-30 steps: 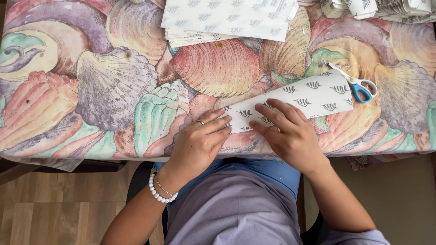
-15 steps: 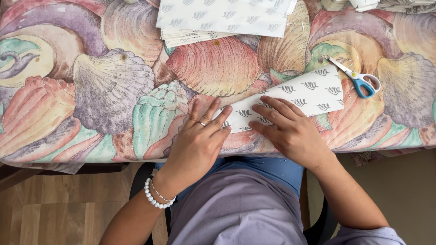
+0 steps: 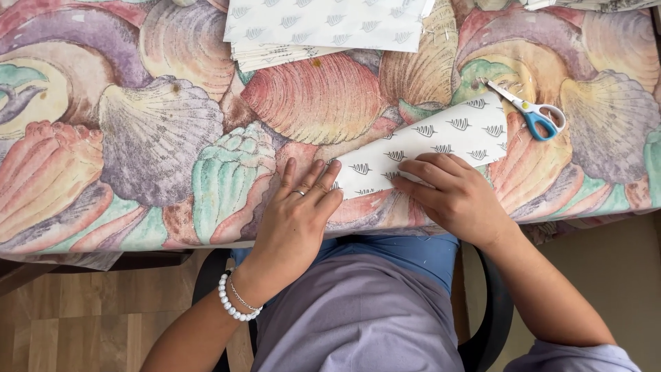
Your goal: Folding printed paper sheets into bags or envelopes at a table.
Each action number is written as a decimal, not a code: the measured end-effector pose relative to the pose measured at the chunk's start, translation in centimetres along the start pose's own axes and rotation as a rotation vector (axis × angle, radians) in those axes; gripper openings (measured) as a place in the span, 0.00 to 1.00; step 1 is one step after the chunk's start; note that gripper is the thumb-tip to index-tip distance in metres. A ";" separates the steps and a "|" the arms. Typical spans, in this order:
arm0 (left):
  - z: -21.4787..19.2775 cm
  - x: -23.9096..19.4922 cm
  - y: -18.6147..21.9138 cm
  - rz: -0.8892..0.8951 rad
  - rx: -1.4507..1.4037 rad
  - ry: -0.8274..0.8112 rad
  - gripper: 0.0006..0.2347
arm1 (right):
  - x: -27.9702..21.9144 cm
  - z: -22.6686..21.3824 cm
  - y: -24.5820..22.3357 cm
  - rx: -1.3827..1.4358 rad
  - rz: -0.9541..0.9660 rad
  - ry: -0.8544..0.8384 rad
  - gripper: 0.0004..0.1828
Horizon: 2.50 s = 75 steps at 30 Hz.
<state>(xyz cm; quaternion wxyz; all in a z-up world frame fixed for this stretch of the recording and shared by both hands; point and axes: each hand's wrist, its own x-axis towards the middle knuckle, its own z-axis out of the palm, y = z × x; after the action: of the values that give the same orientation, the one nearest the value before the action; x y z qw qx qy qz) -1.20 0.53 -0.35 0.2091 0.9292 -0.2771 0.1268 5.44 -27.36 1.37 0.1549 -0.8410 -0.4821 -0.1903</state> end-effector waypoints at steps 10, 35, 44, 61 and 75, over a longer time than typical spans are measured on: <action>-1.2 0.6 0.3 -0.008 0.063 -0.081 0.06 | -0.7 0.3 0.2 0.012 -0.008 0.003 0.09; -0.3 1.0 -0.6 0.169 0.001 -0.006 0.10 | -2.8 -1.9 2.3 -0.014 0.088 -0.003 0.08; -1.6 2.1 0.8 0.073 -0.085 -0.035 0.05 | -3.6 -1.6 3.2 0.073 0.190 -0.017 0.06; 0.0 2.4 0.8 -0.010 -0.037 -0.097 0.06 | 7.7 -2.9 0.7 -0.075 0.239 -0.638 0.30; -1.4 2.7 0.4 0.009 -0.070 -0.098 0.07 | 3.1 -6.2 9.9 -0.091 0.874 -0.779 0.35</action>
<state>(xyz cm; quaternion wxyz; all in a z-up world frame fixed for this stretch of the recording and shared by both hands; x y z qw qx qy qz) 0.58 -0.37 1.99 0.2272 0.9252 -0.2953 0.0721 14.43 -32.65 7.49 -0.0061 -0.9756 -0.1035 0.1937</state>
